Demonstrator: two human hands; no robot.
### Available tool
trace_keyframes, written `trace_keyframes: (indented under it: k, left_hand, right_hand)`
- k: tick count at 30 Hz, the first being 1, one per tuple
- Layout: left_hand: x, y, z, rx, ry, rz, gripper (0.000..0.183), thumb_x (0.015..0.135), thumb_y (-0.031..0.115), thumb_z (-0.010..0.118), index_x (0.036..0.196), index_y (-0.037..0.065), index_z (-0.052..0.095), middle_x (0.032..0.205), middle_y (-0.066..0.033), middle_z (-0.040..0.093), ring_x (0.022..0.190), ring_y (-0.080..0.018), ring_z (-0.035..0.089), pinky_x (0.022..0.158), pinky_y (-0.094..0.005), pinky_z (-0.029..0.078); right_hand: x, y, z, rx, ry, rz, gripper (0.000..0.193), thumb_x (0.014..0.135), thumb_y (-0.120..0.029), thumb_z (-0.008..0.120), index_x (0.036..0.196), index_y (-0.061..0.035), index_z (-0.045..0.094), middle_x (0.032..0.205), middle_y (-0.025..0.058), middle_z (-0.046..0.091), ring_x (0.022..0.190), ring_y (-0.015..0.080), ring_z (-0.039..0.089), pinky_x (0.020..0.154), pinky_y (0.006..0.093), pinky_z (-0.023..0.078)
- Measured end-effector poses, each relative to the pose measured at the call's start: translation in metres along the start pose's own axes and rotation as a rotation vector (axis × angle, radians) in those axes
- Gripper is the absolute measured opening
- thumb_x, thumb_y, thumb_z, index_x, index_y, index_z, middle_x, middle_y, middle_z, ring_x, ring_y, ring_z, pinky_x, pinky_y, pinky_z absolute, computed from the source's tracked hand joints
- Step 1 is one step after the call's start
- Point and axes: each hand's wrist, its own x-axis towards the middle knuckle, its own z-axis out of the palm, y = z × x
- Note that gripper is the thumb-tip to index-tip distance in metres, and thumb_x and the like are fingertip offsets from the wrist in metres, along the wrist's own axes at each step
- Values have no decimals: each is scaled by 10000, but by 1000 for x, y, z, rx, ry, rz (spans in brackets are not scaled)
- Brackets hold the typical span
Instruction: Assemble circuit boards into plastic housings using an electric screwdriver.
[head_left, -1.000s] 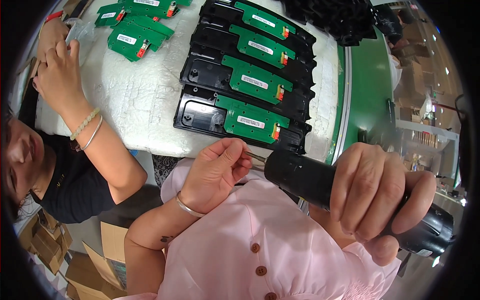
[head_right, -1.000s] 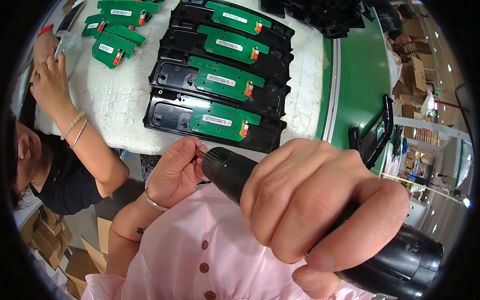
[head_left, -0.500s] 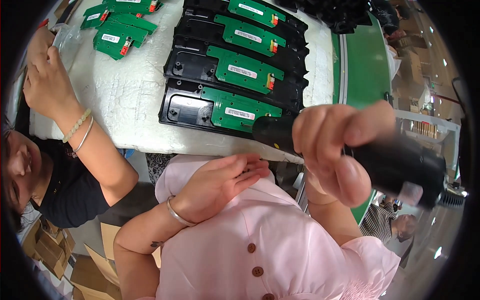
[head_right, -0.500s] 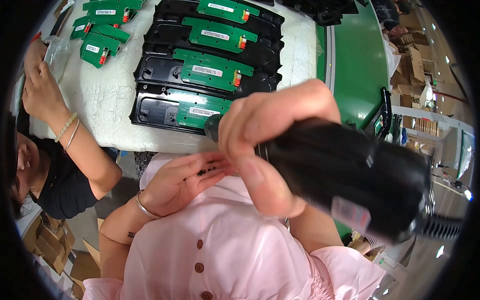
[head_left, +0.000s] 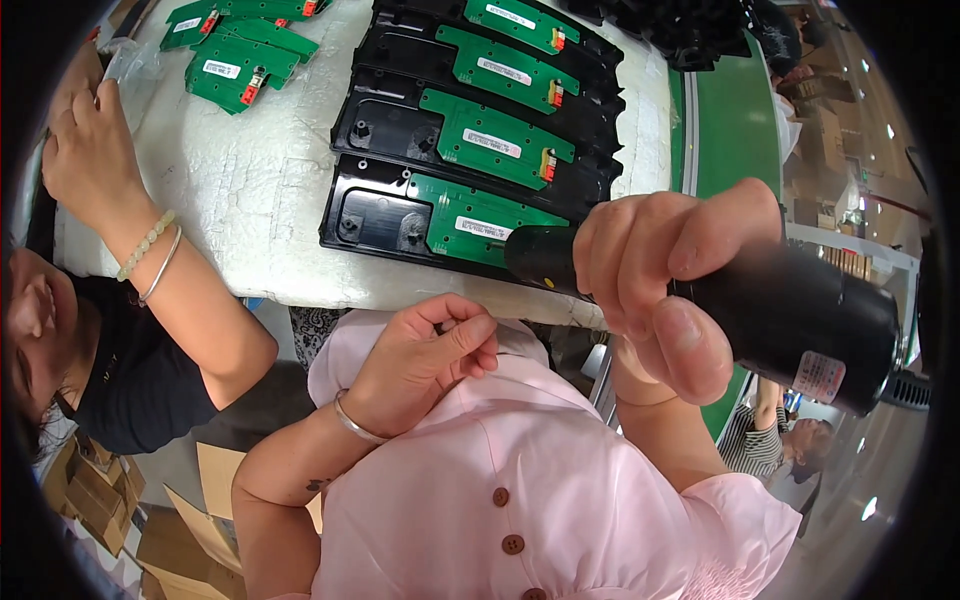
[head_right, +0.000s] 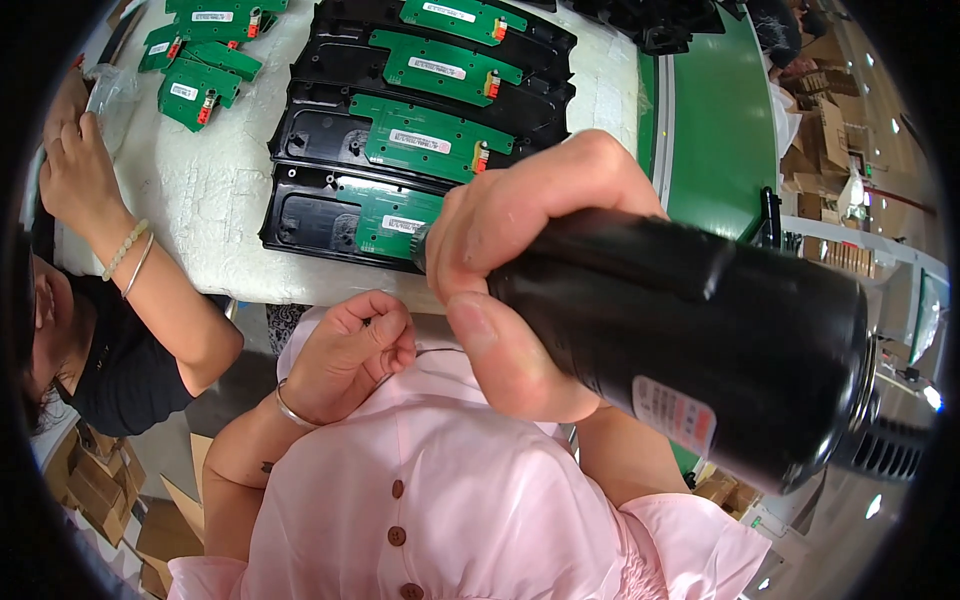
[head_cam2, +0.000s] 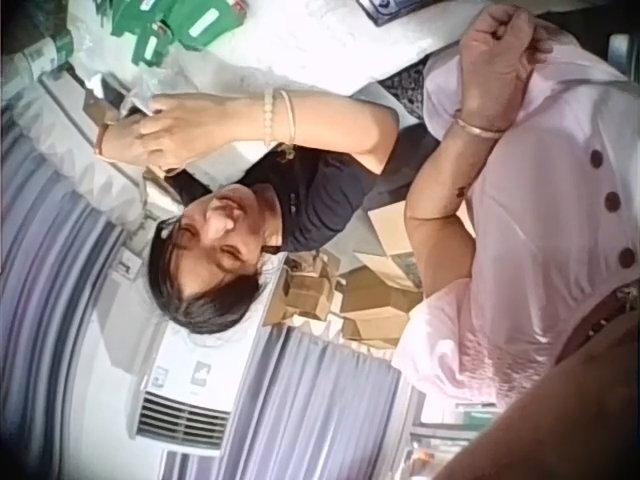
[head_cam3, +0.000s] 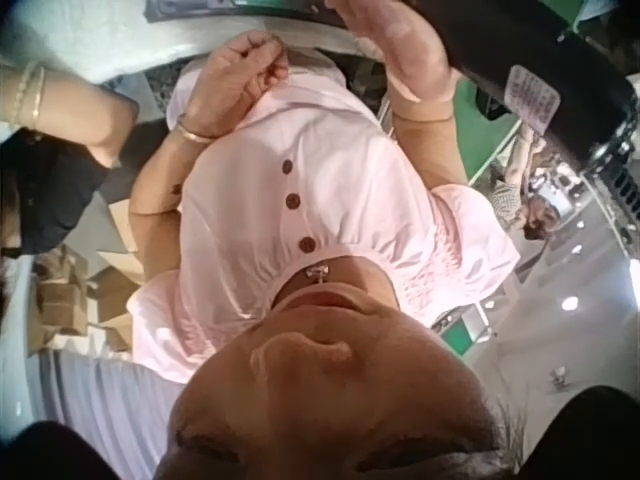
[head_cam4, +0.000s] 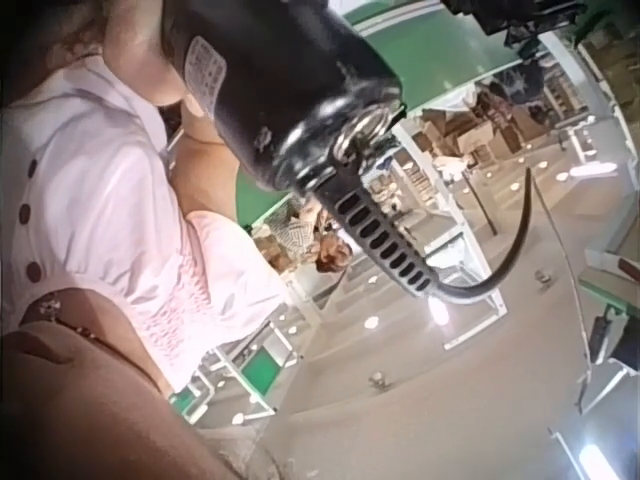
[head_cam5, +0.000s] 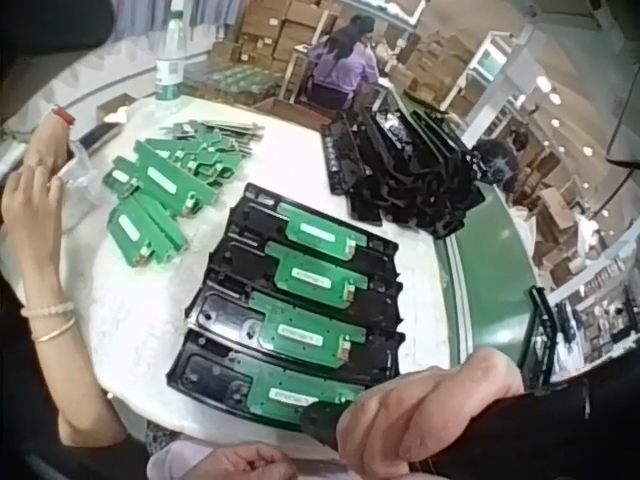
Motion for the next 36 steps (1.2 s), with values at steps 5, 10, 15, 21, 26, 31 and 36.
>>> trace_keyframes:
  k: [5, 10, 15, 21, 26, 31, 36]
  left_hand:
    - [1, 2, -2, -26, 39, 1, 144, 875, 100, 556, 991, 14, 549, 898, -71, 594, 804, -137, 591, 722, -233, 481]
    - [1, 6, 1, -57, 82, -21, 163, 867, 77, 562, 1017, 14, 553, 906, -66, 596, 810, -133, 591, 732, -235, 482]
    - [3, 4, -1, -64, 38, -13, 158, 868, 74, 560, 1014, 17, 558, 917, -61, 603, 841, -132, 593, 758, -248, 483]
    - [5, 6, 3, -59, 53, -37, 180, 867, 71, 560, 1037, 14, 557, 946, -74, 611, 855, -137, 593, 778, -255, 482]
    - [5, 5, 1, -71, 65, -20, 185, 866, 69, 559, 1043, 16, 558, 963, -83, 614, 863, -146, 595, 791, -263, 482]
    - [8, 5, 8, -58, 77, 2, 177, 866, 68, 559, 1035, 15, 564, 961, -84, 612, 870, -150, 594, 796, -266, 480]
    - [14, 5, 15, -114, 104, 2, 158, 871, 105, 564, 1004, 22, 574, 946, -79, 606, 849, -145, 586, 774, -248, 472]
  right_hand:
    - [-4, -1, -2, 21, -8, -29, 270, 741, -123, 579, 921, -102, 379, 573, -27, 446, 436, 96, 433, 420, 246, 347]
    - [-2, 1, -3, 26, -68, 7, 277, 736, -131, 592, 931, -111, 395, 558, -41, 452, 432, 97, 454, 420, 232, 361]
    - [0, -1, -5, 4, -37, 40, 260, 744, -128, 593, 920, -114, 403, 570, -36, 464, 436, 97, 463, 426, 240, 373]
    - [3, 1, -7, 3, -71, 48, 254, 746, -140, 604, 868, -115, 383, 553, -37, 456, 437, 98, 468, 425, 247, 389]
    - [6, 7, -5, 12, -65, 66, 247, 729, -123, 590, 837, -112, 368, 550, -34, 450, 432, 97, 454, 423, 242, 390]
    - [6, 5, -2, 17, -19, 71, 230, 716, -108, 573, 818, -108, 367, 549, -30, 445, 429, 97, 440, 416, 243, 384]
    - [12, -9, -18, 47, -205, -2, 276, 723, -105, 655, 836, -100, 403, 565, -14, 479, 425, 105, 445, 394, 236, 367]
